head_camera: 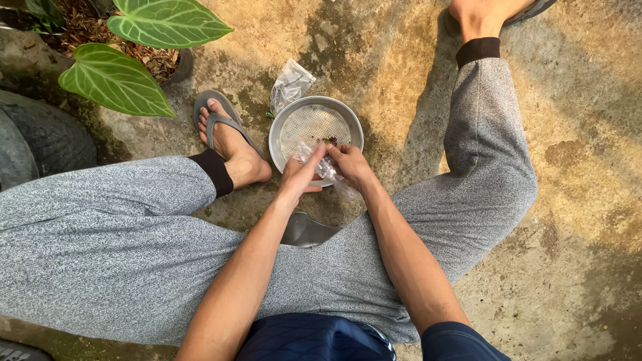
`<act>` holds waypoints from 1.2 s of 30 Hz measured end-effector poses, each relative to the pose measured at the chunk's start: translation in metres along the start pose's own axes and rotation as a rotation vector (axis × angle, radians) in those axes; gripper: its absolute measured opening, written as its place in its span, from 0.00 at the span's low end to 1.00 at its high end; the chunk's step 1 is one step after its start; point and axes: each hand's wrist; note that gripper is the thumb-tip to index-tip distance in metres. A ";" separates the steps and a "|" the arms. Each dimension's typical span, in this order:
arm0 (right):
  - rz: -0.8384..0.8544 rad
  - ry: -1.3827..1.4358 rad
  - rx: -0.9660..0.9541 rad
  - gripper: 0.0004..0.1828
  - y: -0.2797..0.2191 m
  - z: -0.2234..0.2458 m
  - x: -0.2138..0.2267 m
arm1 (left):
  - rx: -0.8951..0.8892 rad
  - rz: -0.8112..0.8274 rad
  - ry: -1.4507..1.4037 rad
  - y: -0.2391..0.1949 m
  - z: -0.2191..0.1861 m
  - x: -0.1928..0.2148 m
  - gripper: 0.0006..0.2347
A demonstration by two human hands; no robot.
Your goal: The person sits on the ground and removes a plant stem with attached seeds from a plastic bag. They then manually strip the seeds from the stem into a white colander, discarding the stem and continuing to separate the seeds by hand.
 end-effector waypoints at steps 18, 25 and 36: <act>-0.053 -0.146 0.070 0.17 -0.008 0.016 -0.009 | -0.033 -0.010 -0.133 0.049 0.035 0.041 0.09; -0.178 -0.235 0.357 0.13 -0.034 0.042 -0.007 | -0.100 -0.108 -0.152 0.046 0.028 0.042 0.08; -0.052 -0.232 0.472 0.21 -0.035 0.048 -0.012 | -0.246 -0.089 -0.105 0.054 0.028 0.041 0.10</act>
Point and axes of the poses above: each hand's wrist, its own y-axis towards the middle knuckle, its own x-axis out of the back of the hand, z = x × y, and after that the axes turned 13 degrees about -y, right-handed
